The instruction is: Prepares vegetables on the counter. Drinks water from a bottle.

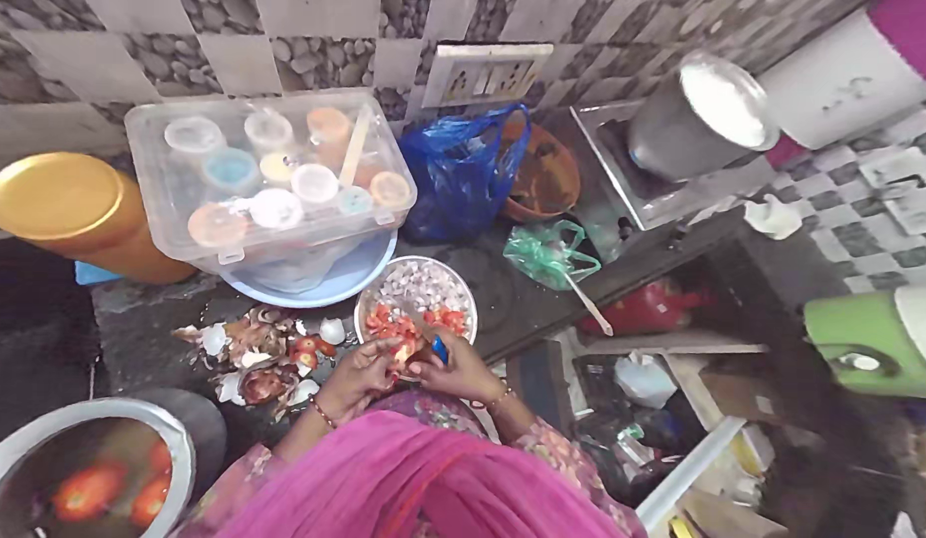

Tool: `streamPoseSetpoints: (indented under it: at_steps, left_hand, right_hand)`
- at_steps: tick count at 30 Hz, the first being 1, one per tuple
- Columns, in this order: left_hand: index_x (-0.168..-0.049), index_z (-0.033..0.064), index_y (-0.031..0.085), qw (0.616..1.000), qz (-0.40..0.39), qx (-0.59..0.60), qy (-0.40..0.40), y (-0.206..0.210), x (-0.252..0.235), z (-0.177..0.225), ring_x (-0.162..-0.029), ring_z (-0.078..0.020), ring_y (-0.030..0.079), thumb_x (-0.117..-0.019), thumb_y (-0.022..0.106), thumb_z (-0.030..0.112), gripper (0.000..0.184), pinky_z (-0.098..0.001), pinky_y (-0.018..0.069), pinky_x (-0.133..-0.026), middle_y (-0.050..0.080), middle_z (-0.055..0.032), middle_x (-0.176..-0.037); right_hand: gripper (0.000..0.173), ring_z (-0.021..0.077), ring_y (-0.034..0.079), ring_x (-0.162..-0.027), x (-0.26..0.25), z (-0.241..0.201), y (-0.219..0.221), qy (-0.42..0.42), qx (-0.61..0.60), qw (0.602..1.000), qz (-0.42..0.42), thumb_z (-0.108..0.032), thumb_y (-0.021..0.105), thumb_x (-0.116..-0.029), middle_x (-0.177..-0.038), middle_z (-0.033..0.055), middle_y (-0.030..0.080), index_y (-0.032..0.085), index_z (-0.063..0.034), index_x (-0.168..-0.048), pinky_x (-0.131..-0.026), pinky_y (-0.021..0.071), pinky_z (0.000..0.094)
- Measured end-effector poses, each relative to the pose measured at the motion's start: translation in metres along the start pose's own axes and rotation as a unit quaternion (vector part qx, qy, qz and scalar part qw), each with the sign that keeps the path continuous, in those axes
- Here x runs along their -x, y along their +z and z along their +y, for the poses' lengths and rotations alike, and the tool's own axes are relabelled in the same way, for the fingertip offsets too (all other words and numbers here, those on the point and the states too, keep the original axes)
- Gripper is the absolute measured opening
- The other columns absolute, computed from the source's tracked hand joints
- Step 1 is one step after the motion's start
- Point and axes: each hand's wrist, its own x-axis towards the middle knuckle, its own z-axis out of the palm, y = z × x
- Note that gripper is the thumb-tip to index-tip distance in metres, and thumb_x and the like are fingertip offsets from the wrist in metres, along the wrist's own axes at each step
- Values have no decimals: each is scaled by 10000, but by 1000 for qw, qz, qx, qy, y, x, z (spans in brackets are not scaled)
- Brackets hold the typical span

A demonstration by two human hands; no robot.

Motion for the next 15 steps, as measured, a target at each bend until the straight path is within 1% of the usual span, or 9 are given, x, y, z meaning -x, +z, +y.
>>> streamPoseSetpoints:
  at_steps: [2, 3, 5, 7, 8, 10, 13, 14, 15]
  left_hand:
    - [-1315, 57, 552, 999, -51, 6, -2, -6, 0, 2, -693, 17, 630, -880, 507, -7, 442, -133, 497, -560, 708, 49, -1000]
    - [-1279, 75, 580, 997, -73, 9, 2, -8, -1, 1, -694, 16, 631, -885, 510, -9, 409, -136, 498, -566, 714, 51, -987]
    - [-1183, 111, 661, 995, -96, -8, 3, -10, 0, 1, -676, 27, 637, -887, 509, 2, 350, -134, 512, -585, 722, 85, -879]
    - [-1074, 148, 711, 995, -96, -14, -4, -8, 2, 4, -620, 55, 600, -873, 515, 1, 317, -114, 483, -556, 700, 117, -788]
    - [-990, 180, 725, 996, -86, -11, -9, -6, 3, 5, -578, 69, 565, -848, 527, 1, 302, -105, 458, -529, 677, 134, -736]
    - [-869, 236, 710, 997, -74, -10, -14, -4, 5, 9, -537, 86, 520, -819, 538, -7, 302, -98, 430, -509, 644, 162, -678]
    - [-780, 252, 690, 999, -43, -21, -16, -1, 7, 13, -512, 88, 494, -808, 513, -25, 330, -100, 415, -489, 620, 173, -644]
    - [-772, 243, 688, 999, -29, -30, -18, 1, 8, 15, -515, 85, 500, -816, 497, -29, 335, -102, 419, -492, 625, 169, -648]
    - [-787, 226, 680, 999, -17, -41, -19, 2, 9, 16, -529, 82, 514, -847, 480, -28, 330, -103, 430, -505, 635, 162, -664]
  right_hand:
    - [526, 81, 562, -671, -1, 0, -7, -40, 100, 994, -29, -391, 753, -873, -794, 56, 621, 615, 55, -1116, -648, 504, 281]
    - [532, 127, 592, -687, -2, -2, -9, -57, 133, 989, -42, -408, 738, -884, -803, 95, 644, 626, 63, -1104, -659, 518, 327]
    - [528, 192, 628, -712, -4, -7, -13, -87, 176, 978, -67, -429, 707, -914, -820, 138, 667, 646, 66, -1090, -683, 534, 387]
    - [512, 224, 627, -696, -7, -10, -13, -103, 199, 970, -93, -452, 681, -933, -790, 138, 654, 645, 47, -1042, -666, 528, 424]
    - [510, 228, 613, -677, -9, -12, -12, -106, 206, 967, -103, -462, 666, -940, -767, 131, 637, 639, 41, -1017, -642, 513, 429]
    - [515, 246, 627, -675, -10, -13, -9, -106, 212, 965, -114, -462, 643, -952, -763, 139, 642, 646, 49, -1017, -637, 519, 448]
    - [504, 278, 652, -691, -10, -13, -3, -87, 229, 965, -99, -443, 609, -973, -769, 153, 652, 645, 56, -1025, -648, 532, 484]
    - [506, 290, 655, -694, -9, -13, 0, -78, 234, 965, -88, -445, 598, -977, -769, 157, 652, 646, 57, -1024, -648, 530, 499]
    - [512, 299, 659, -702, -8, -13, 2, -68, 239, 966, -78, -450, 587, -983, -776, 160, 655, 648, 56, -1030, -656, 532, 510]
